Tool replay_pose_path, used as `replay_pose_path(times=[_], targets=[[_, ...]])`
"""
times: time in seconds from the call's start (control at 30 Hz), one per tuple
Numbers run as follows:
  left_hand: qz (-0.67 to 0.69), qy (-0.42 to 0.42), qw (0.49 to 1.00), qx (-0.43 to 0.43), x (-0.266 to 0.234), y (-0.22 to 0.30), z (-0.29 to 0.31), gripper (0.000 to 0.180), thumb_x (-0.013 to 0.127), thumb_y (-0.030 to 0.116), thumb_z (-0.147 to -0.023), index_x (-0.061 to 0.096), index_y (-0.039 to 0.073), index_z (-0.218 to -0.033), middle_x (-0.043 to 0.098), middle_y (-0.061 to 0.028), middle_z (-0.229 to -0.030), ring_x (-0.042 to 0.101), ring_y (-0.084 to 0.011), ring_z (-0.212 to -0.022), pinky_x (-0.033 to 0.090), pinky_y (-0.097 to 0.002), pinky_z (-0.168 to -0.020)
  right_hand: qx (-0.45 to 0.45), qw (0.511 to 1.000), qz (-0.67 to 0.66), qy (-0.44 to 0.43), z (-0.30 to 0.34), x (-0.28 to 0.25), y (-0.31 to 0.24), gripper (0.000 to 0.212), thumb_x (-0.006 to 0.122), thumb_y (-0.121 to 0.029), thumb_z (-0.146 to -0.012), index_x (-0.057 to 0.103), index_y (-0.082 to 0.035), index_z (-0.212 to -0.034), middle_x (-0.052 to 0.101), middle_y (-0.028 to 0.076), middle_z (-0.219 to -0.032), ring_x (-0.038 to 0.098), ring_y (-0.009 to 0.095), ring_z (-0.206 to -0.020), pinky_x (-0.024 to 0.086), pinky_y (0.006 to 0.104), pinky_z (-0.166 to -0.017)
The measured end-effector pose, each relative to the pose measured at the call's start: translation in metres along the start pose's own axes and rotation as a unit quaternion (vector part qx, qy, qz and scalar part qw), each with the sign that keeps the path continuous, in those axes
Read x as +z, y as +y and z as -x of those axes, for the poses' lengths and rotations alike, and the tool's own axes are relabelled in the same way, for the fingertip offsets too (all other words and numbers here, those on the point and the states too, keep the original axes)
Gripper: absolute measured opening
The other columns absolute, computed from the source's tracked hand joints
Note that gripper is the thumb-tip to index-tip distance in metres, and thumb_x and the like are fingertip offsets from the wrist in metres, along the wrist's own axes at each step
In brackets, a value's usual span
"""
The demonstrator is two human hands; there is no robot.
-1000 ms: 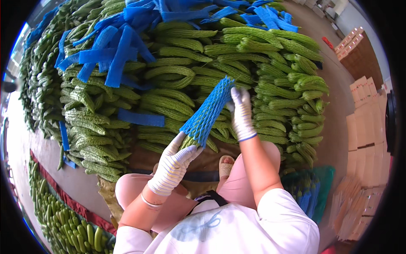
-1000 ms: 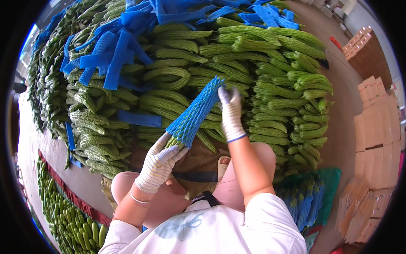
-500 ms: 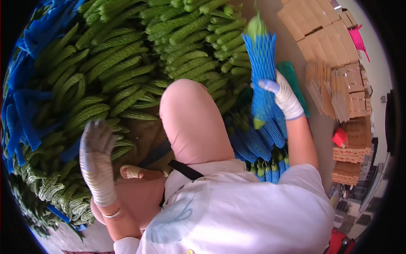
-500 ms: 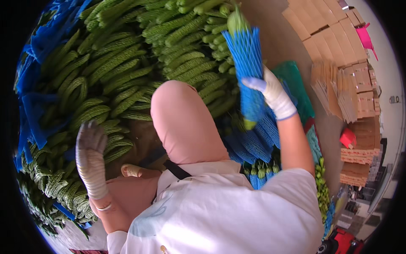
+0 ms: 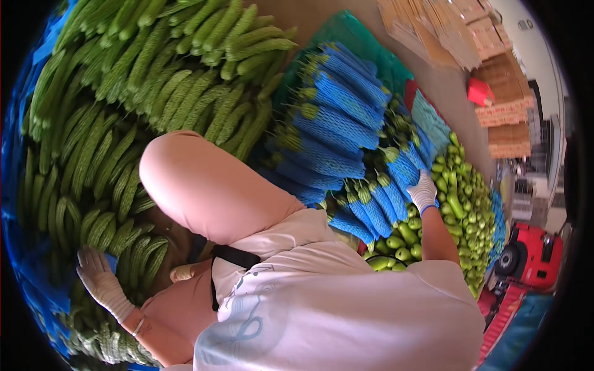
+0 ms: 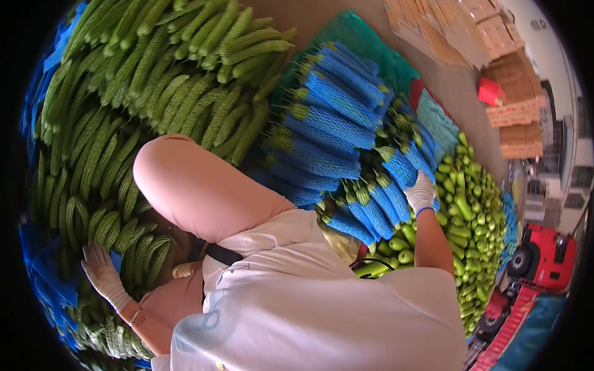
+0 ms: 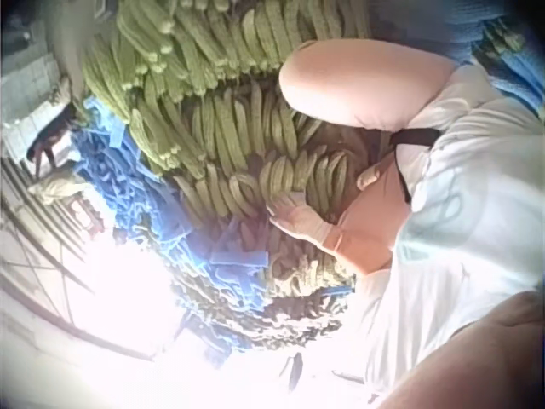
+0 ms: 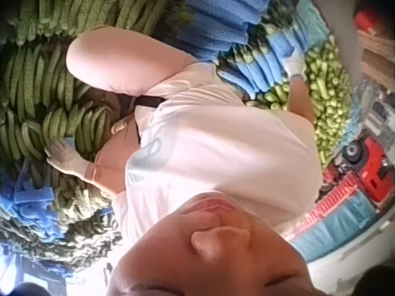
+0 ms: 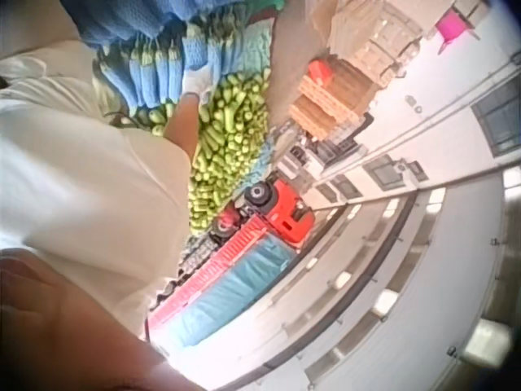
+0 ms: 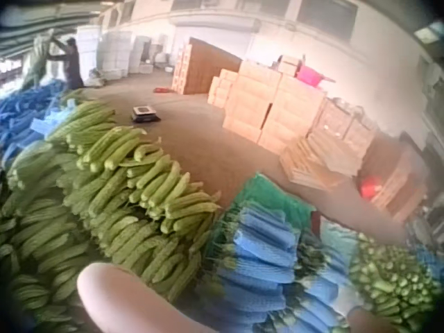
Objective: The person is packing bitter melons into blue foam protective nets.
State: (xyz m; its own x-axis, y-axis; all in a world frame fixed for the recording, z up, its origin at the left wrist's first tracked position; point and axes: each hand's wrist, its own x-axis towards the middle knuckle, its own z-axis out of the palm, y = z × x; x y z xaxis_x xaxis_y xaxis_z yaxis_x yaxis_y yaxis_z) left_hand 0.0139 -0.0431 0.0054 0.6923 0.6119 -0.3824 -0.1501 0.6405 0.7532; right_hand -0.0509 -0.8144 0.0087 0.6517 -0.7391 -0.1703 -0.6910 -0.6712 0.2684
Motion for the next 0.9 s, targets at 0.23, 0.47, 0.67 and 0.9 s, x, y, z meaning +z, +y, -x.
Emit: replay_pose_path(times=[0.23,0.47,0.67,0.9], targets=[[-0.063,0.024,0.998,-0.013,-0.03,-0.008,-0.015,0.057,0.035,0.036,-0.101,0.025,0.001,-0.145,0.026,-0.0166,-0.152,0.021,-0.0296,-0.142,0.017,-0.0432,-0.117,0.077,0.993,0.094,-0.001,0.002,0.07,0.068,0.064,0.076,-0.023,-0.071,0.048,-0.01,-0.127,0.058,0.016,-0.12,0.056,0.033,-0.112,0.045,0.0425,-0.095],[-0.049,-0.001,0.999,0.011,-0.048,-0.006,-0.002,0.06,0.042,0.038,-0.099,0.028,0.001,-0.144,0.031,-0.0162,-0.15,0.027,-0.0295,-0.139,0.02,-0.0441,-0.115,-0.121,0.933,-0.289,0.175,-0.109,0.063,-0.035,0.043,0.064,-0.016,-0.085,0.054,-0.003,-0.124,0.061,0.016,-0.118,0.059,0.029,-0.108,0.047,0.0394,-0.093],[-0.295,-0.216,0.921,0.136,-0.016,0.023,0.011,0.053,0.047,0.024,-0.097,0.034,-0.003,-0.141,0.048,-0.017,-0.135,0.056,-0.0251,-0.112,0.046,-0.0351,-0.098,-0.499,0.67,-0.545,0.071,-0.022,-0.101,-0.325,0.029,0.057,-0.004,-0.09,0.057,0.0,-0.118,0.064,0.01,-0.108,0.061,0.016,-0.096,0.049,0.0291,-0.087],[-0.528,-0.007,0.831,0.172,-0.018,0.013,0.015,0.073,0.057,0.031,-0.094,0.019,-0.003,-0.146,0.022,-0.0223,-0.152,0.019,-0.028,-0.143,0.02,-0.0336,-0.114,-0.87,0.377,-0.288,0.134,0.218,-0.174,-0.537,0.031,0.066,-0.012,-0.082,0.061,-0.005,-0.111,0.065,0.016,-0.104,0.061,0.034,-0.095,0.048,0.0422,-0.085]])
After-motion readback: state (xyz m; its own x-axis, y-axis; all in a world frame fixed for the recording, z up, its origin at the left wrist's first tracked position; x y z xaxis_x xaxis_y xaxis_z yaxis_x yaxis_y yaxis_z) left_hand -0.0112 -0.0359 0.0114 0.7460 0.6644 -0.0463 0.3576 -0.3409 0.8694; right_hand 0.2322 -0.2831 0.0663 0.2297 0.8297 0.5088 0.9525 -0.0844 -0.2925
